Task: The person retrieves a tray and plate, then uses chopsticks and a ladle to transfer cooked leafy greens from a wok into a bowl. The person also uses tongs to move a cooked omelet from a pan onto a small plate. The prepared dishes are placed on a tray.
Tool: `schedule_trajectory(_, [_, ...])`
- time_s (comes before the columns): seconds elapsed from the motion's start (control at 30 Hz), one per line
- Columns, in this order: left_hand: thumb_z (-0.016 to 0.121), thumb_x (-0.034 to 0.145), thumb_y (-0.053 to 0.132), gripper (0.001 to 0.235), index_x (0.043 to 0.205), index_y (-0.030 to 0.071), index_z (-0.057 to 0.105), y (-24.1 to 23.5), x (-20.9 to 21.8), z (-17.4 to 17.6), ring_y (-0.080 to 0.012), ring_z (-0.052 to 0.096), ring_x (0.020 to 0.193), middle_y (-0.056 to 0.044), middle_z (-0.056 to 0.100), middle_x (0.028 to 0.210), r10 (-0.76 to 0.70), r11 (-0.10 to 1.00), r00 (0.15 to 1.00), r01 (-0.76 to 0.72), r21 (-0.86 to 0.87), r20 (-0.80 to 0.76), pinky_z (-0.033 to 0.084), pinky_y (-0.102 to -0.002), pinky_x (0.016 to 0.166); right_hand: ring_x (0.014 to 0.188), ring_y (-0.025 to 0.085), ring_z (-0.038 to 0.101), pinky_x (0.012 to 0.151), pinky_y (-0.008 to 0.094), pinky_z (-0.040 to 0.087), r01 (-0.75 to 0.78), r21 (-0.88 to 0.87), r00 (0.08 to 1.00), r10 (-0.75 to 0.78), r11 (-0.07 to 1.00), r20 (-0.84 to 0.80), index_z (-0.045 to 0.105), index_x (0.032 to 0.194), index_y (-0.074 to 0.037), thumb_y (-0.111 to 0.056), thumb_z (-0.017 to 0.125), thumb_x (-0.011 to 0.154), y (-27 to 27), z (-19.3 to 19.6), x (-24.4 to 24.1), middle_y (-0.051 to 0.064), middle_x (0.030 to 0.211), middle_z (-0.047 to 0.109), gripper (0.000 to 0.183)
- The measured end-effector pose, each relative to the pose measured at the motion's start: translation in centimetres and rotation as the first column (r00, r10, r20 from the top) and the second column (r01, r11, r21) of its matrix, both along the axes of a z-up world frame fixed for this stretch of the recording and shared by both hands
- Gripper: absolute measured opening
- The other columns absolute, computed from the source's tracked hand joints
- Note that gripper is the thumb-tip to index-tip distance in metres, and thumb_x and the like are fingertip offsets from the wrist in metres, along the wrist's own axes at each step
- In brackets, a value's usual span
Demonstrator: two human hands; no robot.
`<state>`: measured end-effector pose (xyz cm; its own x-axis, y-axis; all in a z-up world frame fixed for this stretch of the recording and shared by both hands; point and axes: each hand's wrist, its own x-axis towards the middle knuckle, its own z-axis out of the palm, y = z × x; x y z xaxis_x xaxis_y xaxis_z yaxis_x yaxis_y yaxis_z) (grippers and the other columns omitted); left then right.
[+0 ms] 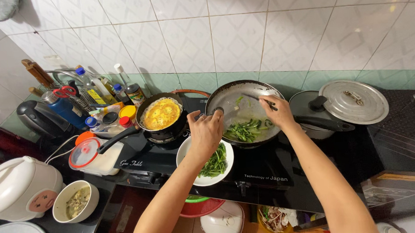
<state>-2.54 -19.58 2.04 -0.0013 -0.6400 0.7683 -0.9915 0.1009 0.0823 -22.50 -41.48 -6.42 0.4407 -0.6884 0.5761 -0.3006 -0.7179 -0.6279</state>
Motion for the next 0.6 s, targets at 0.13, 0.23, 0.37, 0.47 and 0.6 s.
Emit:
schedule_trajectory(0.13, [0.06,0.099,0.012,0.007,0.094,0.009,0.063,-0.7,-0.3,0.0,-0.0246,0.063,0.057,-0.004,0.062,0.058,0.049,0.994,0.997,-0.042,0.103,-0.063,0.04,-0.047,0.093,0.092,0.023,0.075,0.082,0.035,0.058,-0.03,0.188,0.984,0.062,0.982,-0.166,0.075,0.116,-0.015,-0.031,0.065,0.099,1.7,1.0,-3.1,0.006,0.106,0.078,0.025])
schedule_trajectory(0.23, [0.06,0.098,0.012,0.006,0.093,0.009,0.062,-1.0,-0.4,0.0,-0.0259,0.061,0.054,-0.005,0.062,0.058,0.052,0.994,0.997,-0.046,0.104,-0.05,0.041,-0.046,0.09,0.092,0.022,0.074,0.081,0.035,0.056,-0.08,0.169,0.942,0.13,0.982,-0.309,0.076,0.113,-0.014,-0.03,0.065,0.099,3.4,3.0,-6.5,0.005,0.105,0.078,0.025])
schedule_trajectory(0.37, [0.061,0.098,0.014,0.007,0.096,0.008,0.063,-1.5,-1.2,0.2,-0.0285,0.059,0.051,-0.005,0.062,0.056,0.024,0.996,0.998,-0.019,0.089,-0.058,0.041,-0.044,0.083,0.085,0.015,0.079,0.076,0.03,0.06,-0.111,0.305,0.92,0.214,0.946,-0.329,0.075,0.111,-0.012,-0.032,0.063,0.098,5.7,5.9,-9.4,0.003,0.095,0.081,0.027])
schedule_trajectory(0.47, [0.06,0.097,0.013,0.009,0.101,0.006,0.064,-1.8,-2.2,0.2,-0.0296,0.057,0.047,-0.006,0.061,0.055,0.027,0.995,0.997,-0.02,0.097,-0.073,0.042,-0.044,0.081,0.082,0.018,0.074,0.075,0.033,0.059,-0.045,0.11,0.955,0.076,0.993,-0.288,0.076,0.111,-0.009,-0.026,0.062,0.1,6.8,7.1,-9.0,0.006,0.094,0.077,0.024])
schedule_trajectory(0.6, [0.058,0.097,0.013,0.017,0.108,0.003,0.065,-2.5,-2.8,0.2,-0.0322,0.055,0.041,-0.008,0.055,0.045,0.093,0.982,0.992,-0.078,0.17,-0.086,0.043,-0.044,0.078,0.069,0.025,0.069,0.066,0.034,0.057,-0.013,-0.105,0.889,-0.037,0.994,-0.456,0.076,0.097,-0.003,-0.016,0.063,0.096,8.7,6.8,-6.4,0.012,0.089,0.073,0.018])
